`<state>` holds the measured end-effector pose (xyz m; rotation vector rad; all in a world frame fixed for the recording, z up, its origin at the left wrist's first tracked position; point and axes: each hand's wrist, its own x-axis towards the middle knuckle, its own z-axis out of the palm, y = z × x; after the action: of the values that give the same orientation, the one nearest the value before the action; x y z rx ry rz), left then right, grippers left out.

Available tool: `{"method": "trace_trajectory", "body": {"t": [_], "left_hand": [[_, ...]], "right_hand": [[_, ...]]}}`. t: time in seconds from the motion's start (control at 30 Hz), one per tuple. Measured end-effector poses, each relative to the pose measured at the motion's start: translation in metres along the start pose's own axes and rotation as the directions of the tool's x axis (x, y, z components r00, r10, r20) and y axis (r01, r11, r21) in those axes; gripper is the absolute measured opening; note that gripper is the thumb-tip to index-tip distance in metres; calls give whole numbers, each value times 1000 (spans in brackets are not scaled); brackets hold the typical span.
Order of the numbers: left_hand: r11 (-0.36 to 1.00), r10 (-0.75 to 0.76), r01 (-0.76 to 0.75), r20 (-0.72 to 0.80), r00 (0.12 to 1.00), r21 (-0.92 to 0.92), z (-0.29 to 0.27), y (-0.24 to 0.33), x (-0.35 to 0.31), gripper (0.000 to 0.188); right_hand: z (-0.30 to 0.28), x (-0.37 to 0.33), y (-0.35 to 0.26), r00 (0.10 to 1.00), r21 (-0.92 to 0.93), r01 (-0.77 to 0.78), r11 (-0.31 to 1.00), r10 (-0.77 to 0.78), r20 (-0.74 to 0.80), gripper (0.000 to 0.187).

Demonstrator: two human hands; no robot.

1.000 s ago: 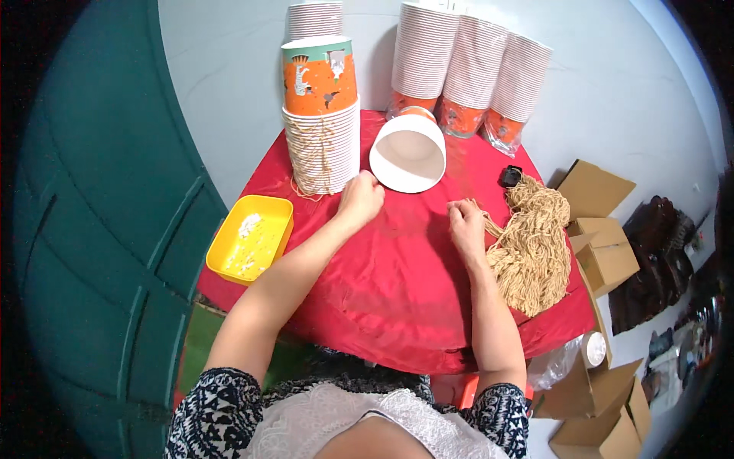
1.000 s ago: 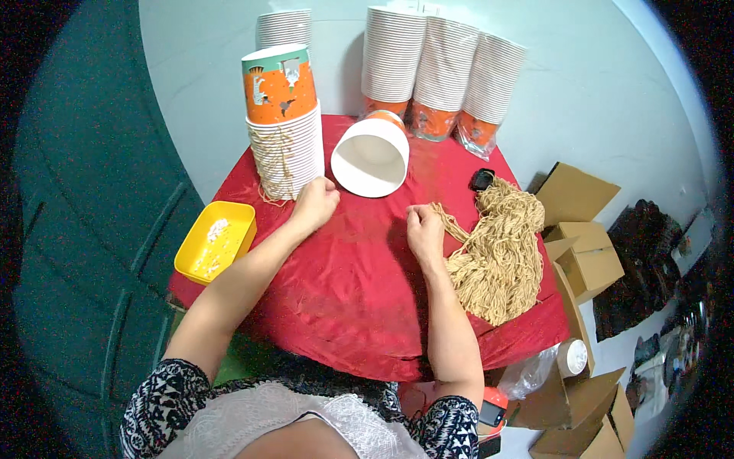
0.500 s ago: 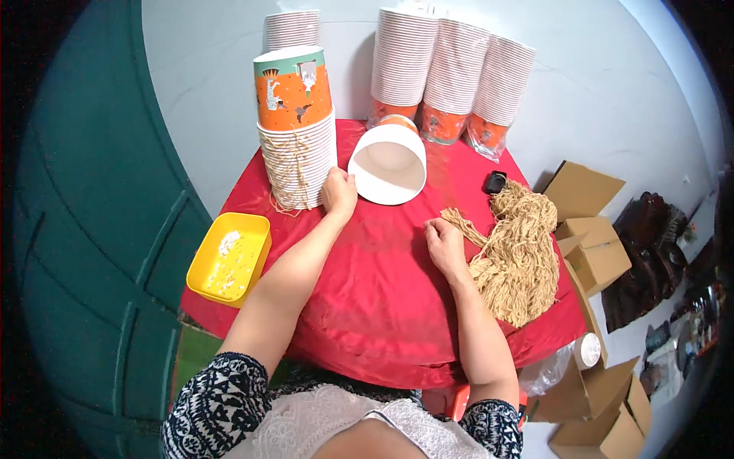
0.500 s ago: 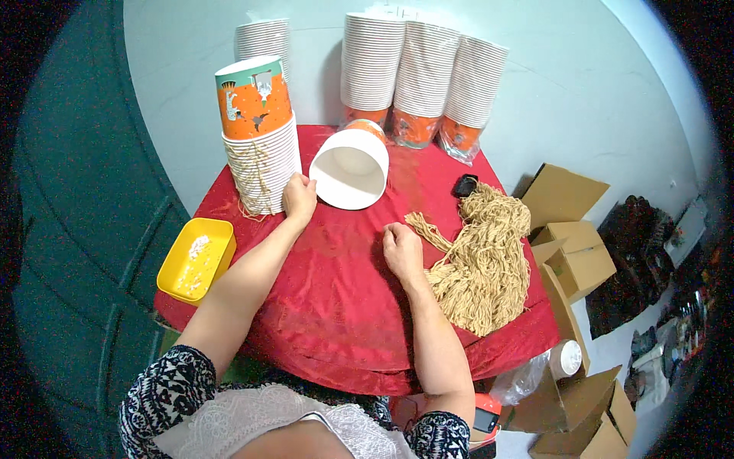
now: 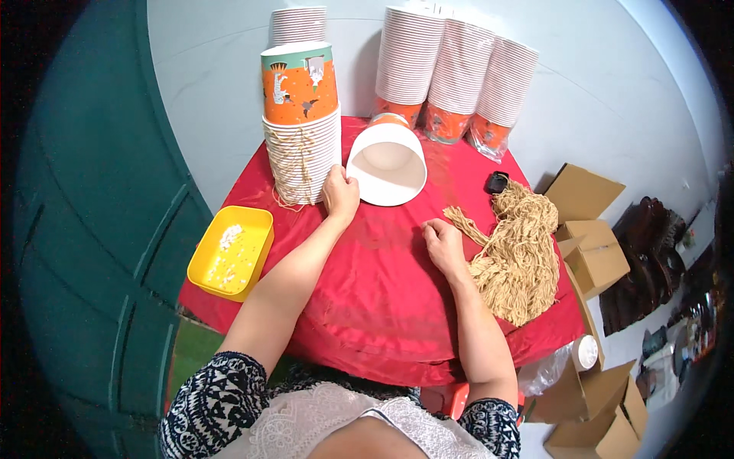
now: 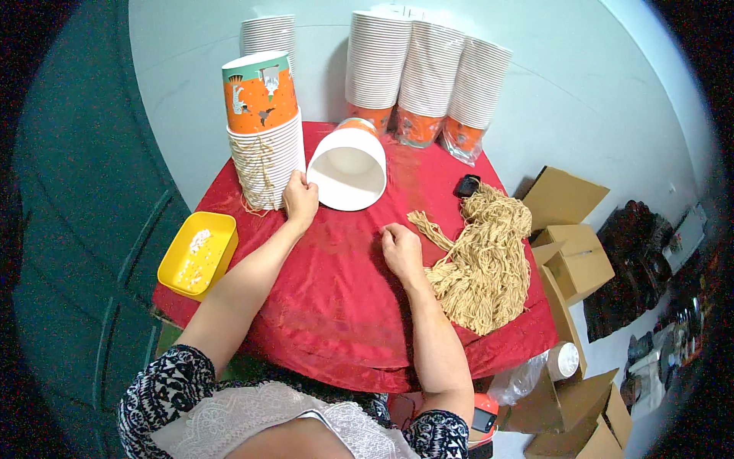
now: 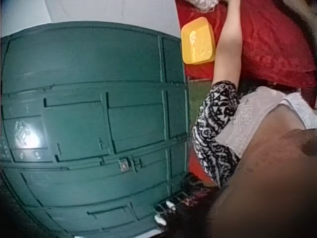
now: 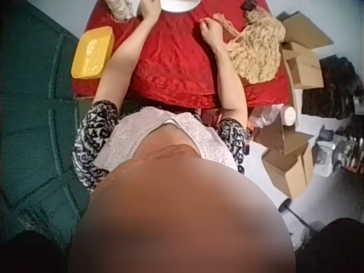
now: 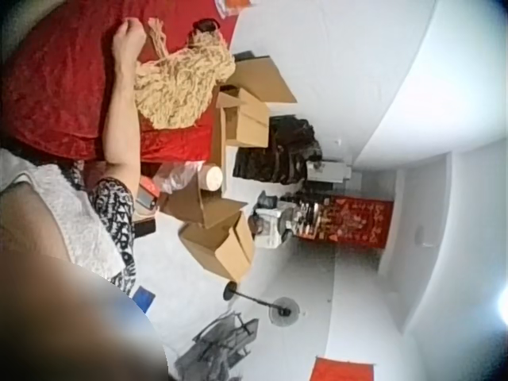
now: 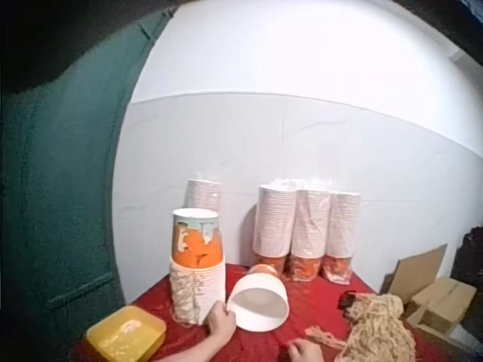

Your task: Assembling toy components by threading string through paper cups.

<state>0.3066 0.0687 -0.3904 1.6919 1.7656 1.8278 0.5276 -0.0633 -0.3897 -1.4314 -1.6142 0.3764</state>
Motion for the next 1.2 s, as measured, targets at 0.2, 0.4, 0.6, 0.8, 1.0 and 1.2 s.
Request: {"method": "trace_trajectory", "body": {"t": [0.2, 0.4, 0.6, 0.8, 1.0, 1.2], "left_hand": [[999, 40, -40, -41, 998, -5, -10, 6, -5, 12], [999, -2, 3, 12, 1000, -40, -23, 13, -5, 14], [975, -133, 161, 174, 976, -152, -42, 23, -7, 16], [983, -27, 71, 246, 969, -171, -78, 47, -27, 20], [832, -52, 282, 438, 898, -479, -116, 77, -47, 18], [696, -44, 367, 474, 879, -617, -126, 46, -51, 26]], "right_hand": [[0, -1, 1, 1000, -20, 10, 1000, -10, 12, 21], [1, -2, 0, 1000, -6, 0, 1000, 0, 30, 22], [3, -3, 0, 999, -3, 24, 1000, -24, 32, 22], [2, -4, -11, 1000, 118, -21, 993, 18, 22, 30], [3, -8, -18, 991, 306, -119, 945, 94, 94, 42], [6, -11, -18, 935, 456, -342, 822, 249, 253, 35]]}}
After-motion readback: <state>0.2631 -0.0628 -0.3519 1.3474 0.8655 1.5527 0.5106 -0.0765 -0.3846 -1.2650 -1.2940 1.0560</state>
